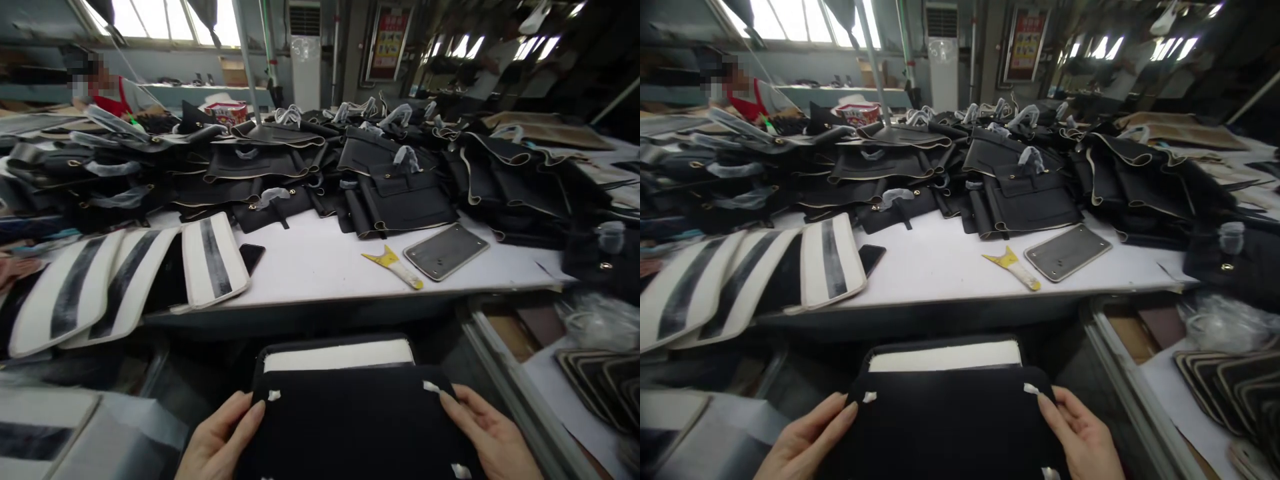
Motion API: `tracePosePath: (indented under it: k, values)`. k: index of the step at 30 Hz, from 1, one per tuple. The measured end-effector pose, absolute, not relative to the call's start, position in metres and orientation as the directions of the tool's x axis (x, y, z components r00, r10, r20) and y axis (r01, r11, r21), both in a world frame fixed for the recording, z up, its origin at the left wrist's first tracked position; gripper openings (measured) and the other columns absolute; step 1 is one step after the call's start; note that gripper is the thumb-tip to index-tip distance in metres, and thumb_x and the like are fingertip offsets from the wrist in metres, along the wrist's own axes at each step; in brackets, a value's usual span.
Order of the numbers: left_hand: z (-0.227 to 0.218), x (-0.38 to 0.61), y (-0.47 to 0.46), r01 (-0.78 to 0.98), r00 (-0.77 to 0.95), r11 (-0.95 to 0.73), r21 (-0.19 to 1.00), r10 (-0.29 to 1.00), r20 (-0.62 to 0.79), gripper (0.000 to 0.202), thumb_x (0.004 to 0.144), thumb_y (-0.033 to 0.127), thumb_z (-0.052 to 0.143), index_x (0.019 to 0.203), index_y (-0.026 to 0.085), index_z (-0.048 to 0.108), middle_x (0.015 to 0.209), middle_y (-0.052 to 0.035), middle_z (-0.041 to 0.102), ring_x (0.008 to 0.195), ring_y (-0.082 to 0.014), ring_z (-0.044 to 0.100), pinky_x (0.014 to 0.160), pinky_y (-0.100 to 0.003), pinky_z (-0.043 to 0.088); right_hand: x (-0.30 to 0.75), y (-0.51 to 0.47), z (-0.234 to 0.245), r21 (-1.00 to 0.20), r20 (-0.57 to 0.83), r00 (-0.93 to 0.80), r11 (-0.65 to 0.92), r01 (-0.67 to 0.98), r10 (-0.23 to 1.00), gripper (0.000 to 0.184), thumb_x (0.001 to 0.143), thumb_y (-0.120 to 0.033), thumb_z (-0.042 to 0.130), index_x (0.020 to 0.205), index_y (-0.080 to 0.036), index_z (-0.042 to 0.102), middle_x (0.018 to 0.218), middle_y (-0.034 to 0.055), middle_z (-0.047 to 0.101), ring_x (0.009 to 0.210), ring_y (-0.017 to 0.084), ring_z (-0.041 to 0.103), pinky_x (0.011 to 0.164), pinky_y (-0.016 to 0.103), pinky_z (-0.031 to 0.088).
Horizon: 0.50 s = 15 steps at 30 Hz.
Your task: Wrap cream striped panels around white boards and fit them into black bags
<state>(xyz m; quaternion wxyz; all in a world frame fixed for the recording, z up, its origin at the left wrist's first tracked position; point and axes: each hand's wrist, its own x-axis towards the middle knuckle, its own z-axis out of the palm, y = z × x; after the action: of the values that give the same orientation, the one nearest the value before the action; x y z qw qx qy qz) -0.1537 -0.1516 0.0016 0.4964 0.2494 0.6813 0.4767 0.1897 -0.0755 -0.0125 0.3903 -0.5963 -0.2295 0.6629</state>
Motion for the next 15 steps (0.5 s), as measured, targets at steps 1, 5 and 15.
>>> tracePosePath:
  k: [1, 5, 15]
  values:
    - [-0.001, -0.155, -0.145, -0.147, -0.344, 0.429, 0.891, 0.822, -0.453, 0.042, 0.067, 0.055, 0.077, 0.093, 0.022, 0.076, 0.079, -0.0032, 0.071, 0.08, -0.0248, 0.065, 0.07, -0.032, 0.055, 0.187, -0.068, -0.009, -0.793, -0.585, 0.03, -0.563, -0.231, 0.811, 0.05, 0.066, -0.044, 0.084, 0.108, -0.021, 0.068, 0.097, 0.0075, 0.074, 0.087, 0.027, 0.07, 0.073, 0.031, 0.058]
    - [-0.012, -0.166, -0.118, -0.112, -0.317, 0.42, 0.9, 0.844, -0.434, 0.059, 0.068, 0.054, 0.077, 0.116, 0.02, 0.069, 0.083, -0.0024, 0.067, 0.079, -0.0217, 0.064, 0.072, -0.03, 0.052, 0.181, -0.033, -0.006, -0.86, -0.497, 0.006, -0.491, -0.136, 0.868, 0.079, 0.071, -0.046, 0.08, 0.138, -0.021, 0.048, 0.091, 0.0062, 0.075, 0.084, 0.023, 0.071, 0.076, 0.03, 0.057]
    - [-0.021, -0.18, -0.108, 0.254, -0.363, 0.401, 0.88, 0.883, -0.298, 0.055, 0.085, 0.049, 0.062, 0.129, 0.016, 0.06, 0.071, 0.0028, 0.049, 0.062, -0.0111, 0.045, 0.058, -0.023, 0.036, 0.184, 0.0, -0.034, -0.757, -0.652, -0.024, -0.653, -0.03, 0.758, 0.089, 0.058, -0.048, 0.086, 0.137, -0.026, 0.051, 0.099, 0.0096, 0.075, 0.094, 0.03, 0.07, 0.077, 0.031, 0.06]
